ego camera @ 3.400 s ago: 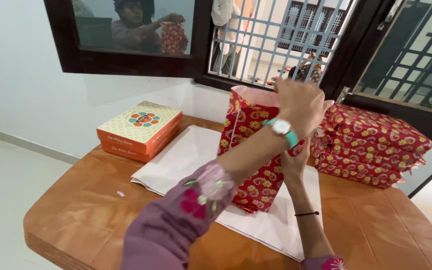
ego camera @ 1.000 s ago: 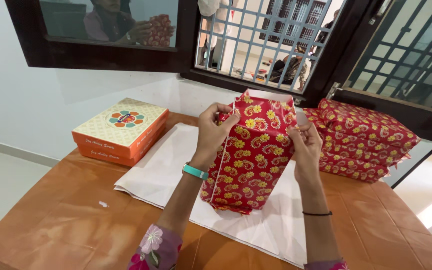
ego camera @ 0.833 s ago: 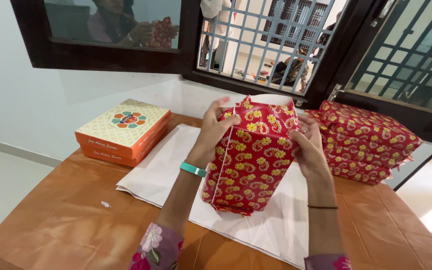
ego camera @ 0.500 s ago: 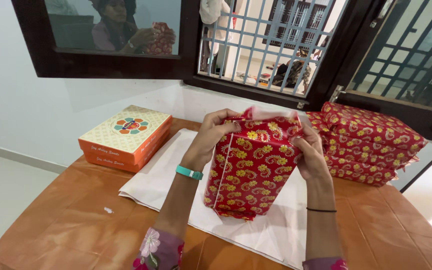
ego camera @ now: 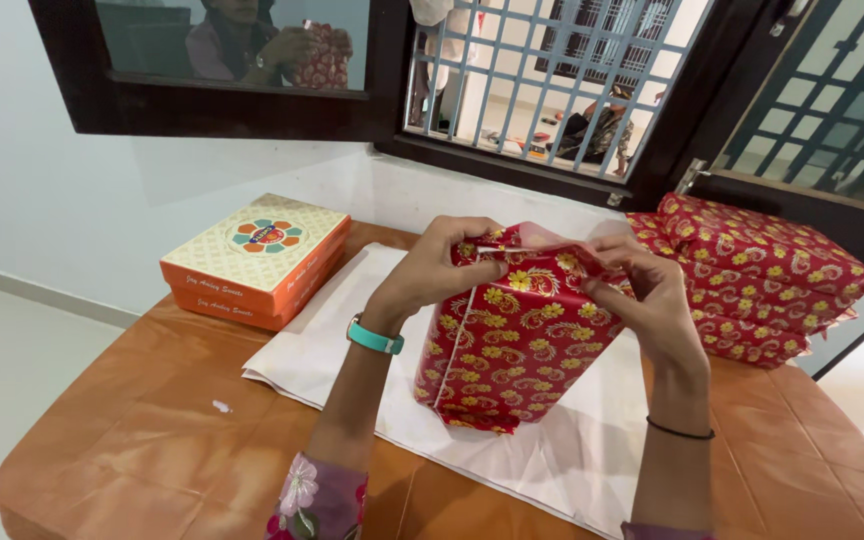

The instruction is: The person wraps several small rectangular boxes with red floral-patterned wrapping paper on a table. They place each box on a sheet of paper, fold the paper around it, and secure the folds with tape, then stack the wrapped boxes to the side.

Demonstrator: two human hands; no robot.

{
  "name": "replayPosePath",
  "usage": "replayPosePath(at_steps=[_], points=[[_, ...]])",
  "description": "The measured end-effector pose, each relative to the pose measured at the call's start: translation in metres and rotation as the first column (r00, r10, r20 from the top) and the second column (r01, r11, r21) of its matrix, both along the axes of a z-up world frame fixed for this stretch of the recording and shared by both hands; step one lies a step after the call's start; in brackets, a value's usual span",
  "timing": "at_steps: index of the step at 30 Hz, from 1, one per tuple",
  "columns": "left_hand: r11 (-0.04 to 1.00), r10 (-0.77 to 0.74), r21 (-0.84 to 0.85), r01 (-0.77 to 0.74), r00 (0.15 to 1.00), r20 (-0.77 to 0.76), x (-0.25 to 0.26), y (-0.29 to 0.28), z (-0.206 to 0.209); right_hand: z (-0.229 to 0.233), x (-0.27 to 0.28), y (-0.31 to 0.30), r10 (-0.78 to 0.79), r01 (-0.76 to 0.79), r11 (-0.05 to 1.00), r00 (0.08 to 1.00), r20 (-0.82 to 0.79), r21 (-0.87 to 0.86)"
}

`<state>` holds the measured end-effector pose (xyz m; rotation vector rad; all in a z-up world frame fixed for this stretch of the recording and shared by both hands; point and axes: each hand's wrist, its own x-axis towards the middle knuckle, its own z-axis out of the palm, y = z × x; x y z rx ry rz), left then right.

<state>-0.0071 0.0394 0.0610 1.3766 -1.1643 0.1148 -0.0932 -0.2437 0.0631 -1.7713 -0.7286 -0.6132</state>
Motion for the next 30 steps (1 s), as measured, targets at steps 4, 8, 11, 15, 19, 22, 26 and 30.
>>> replayPosePath(at_steps=[4, 8, 11, 15, 19, 22, 26, 30], points=[[0.998, -0.050, -0.035, 0.050, 0.999, -0.017, 0.003, -0.003, -0.001, -0.003, 0.000, 0.000, -0.150, 0.153, 0.988, 0.979, -0.137, 0.011], [0.998, -0.007, -0.059, 0.009, 1.000, 0.022, 0.000, -0.005, 0.002, -0.005, 0.006, 0.000, -0.077, 0.076, 0.997, 0.996, -0.049, -0.027], [0.998, 0.048, -0.039, -0.045, 0.995, 0.089, -0.006, -0.003, 0.004, -0.003, 0.004, -0.002, -0.039, 0.043, 0.995, 0.998, 0.046, -0.085], [0.995, -0.079, 0.077, 0.063, 0.971, 0.225, -0.008, 0.013, 0.008, 0.005, -0.004, -0.007, -0.016, 0.017, 0.981, 1.000, 0.010, -0.195], [0.998, 0.004, 0.057, -0.023, 0.951, 0.311, 0.007, 0.010, 0.001, 0.002, 0.001, -0.010, -0.053, 0.097, 0.955, 0.985, 0.162, -0.280], [0.984, 0.180, -0.051, -0.173, 0.907, 0.381, 0.026, -0.005, -0.011, -0.010, 0.017, -0.011, -0.249, 0.343, 0.892, 0.917, 0.313, -0.296], [0.917, 0.397, -0.188, -0.351, 0.842, 0.367, 0.041, -0.021, -0.028, -0.036, 0.052, 0.002, -0.398, 0.499, 0.859, 0.794, 0.460, -0.117], [0.844, 0.530, -0.315, -0.435, 0.768, 0.360, 0.036, -0.027, -0.038, -0.062, 0.075, 0.025, -0.581, 0.736, 0.675, 0.494, 0.647, 0.043]])
